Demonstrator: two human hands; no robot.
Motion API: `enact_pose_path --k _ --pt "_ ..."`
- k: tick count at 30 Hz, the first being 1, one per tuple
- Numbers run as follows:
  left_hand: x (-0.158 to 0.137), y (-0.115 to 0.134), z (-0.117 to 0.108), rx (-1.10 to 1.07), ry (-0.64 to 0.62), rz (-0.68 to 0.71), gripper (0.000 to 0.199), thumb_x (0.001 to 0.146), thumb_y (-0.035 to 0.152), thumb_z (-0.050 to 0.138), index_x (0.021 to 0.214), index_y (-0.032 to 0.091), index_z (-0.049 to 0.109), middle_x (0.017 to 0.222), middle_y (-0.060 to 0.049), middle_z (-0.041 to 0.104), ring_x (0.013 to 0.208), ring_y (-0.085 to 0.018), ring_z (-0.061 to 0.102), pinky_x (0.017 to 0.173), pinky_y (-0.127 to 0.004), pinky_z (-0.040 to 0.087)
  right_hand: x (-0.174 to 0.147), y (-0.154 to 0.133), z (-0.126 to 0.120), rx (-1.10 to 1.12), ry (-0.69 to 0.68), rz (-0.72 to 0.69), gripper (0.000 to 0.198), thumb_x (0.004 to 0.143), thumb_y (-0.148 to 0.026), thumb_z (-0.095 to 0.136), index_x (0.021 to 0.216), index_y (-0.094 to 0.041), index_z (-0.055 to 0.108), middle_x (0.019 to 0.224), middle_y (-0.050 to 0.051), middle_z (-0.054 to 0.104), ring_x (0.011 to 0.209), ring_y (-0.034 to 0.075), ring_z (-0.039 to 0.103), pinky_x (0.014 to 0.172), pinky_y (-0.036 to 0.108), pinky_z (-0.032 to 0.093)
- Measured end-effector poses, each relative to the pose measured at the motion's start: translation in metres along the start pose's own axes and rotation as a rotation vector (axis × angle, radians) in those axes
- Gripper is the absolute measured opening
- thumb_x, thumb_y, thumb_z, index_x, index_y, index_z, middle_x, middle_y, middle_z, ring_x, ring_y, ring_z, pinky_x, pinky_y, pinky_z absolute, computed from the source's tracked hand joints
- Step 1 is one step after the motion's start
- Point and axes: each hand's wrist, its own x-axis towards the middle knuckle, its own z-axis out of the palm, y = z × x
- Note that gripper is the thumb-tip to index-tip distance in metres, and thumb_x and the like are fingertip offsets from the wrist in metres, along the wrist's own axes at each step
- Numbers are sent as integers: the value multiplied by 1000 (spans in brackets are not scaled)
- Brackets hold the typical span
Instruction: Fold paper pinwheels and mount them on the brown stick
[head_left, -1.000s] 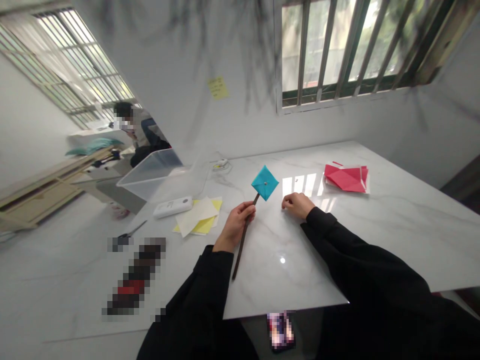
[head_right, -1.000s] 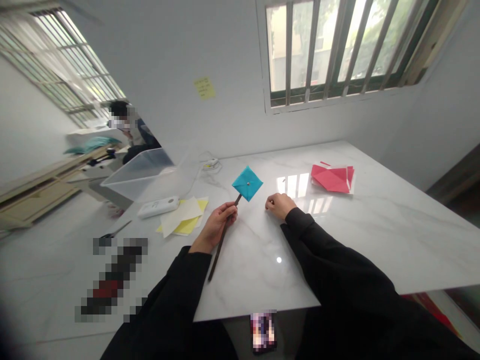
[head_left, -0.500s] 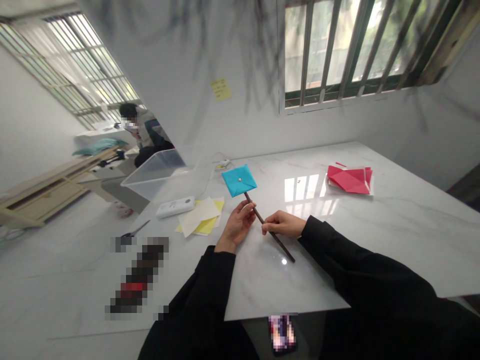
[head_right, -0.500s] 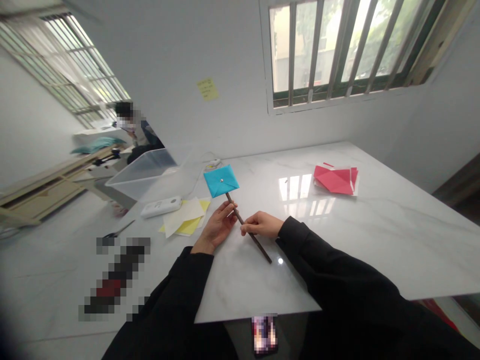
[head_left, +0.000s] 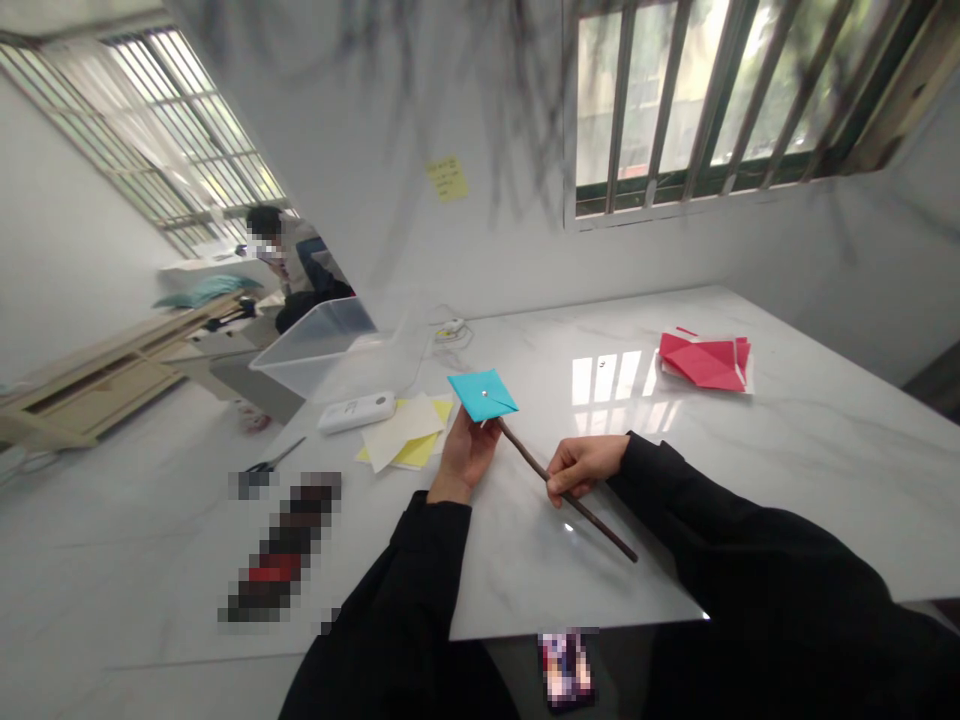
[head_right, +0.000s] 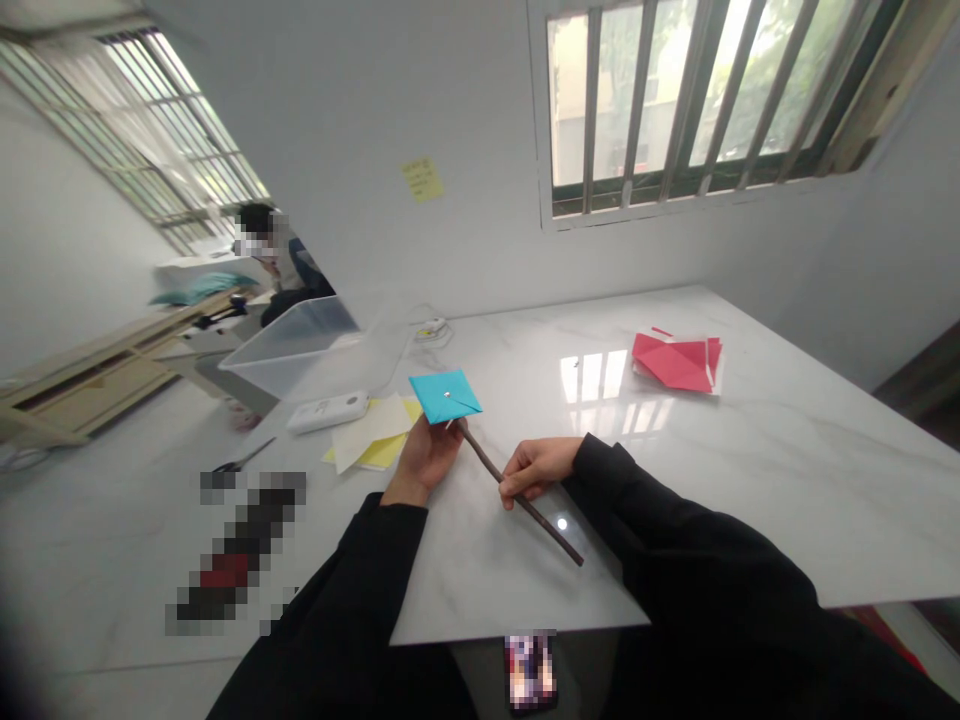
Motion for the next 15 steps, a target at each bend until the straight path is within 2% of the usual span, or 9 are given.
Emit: enact_pose_path --k 5,10,13,15 --pt "-4 -3 2 23 -58 24 16 79 23 81 84 19 67 83 1 68 71 -10 61 67 -22 53 -3 -2 -1 -16 -40 1 52 86 -60 73 90 -8 71 56 -6 48 49 5 38 49 21 24" --pt "-5 -3 3 33 -68 -3 14 81 24 80 83 18 67 80 1 68 69 -10 61 67 -22 53 -2 -1 -2 -34 -57 -22 54 85 -60 74 97 -8 73 58 -5 50 50 5 38 49 22 24" --pt "-3 -5 3 30 -81 -7 15 82 24 79 81 18 66 77 2 67 67 -10 60 67 -23 53 3 3 0 44 2 -60 59 84 -61 74 110 -8 72 64 -5 55 50 5 37 48 21 24" --pt "-1 -7 4 23 -87 -19 15 82 23 78 79 18 65 74 2 66 64 -9 59 67 -23 53 8 5 0 168 116 -99 58 83 -60 76 113 -11 71 72 -3 57 52 4 38 46 20 25"
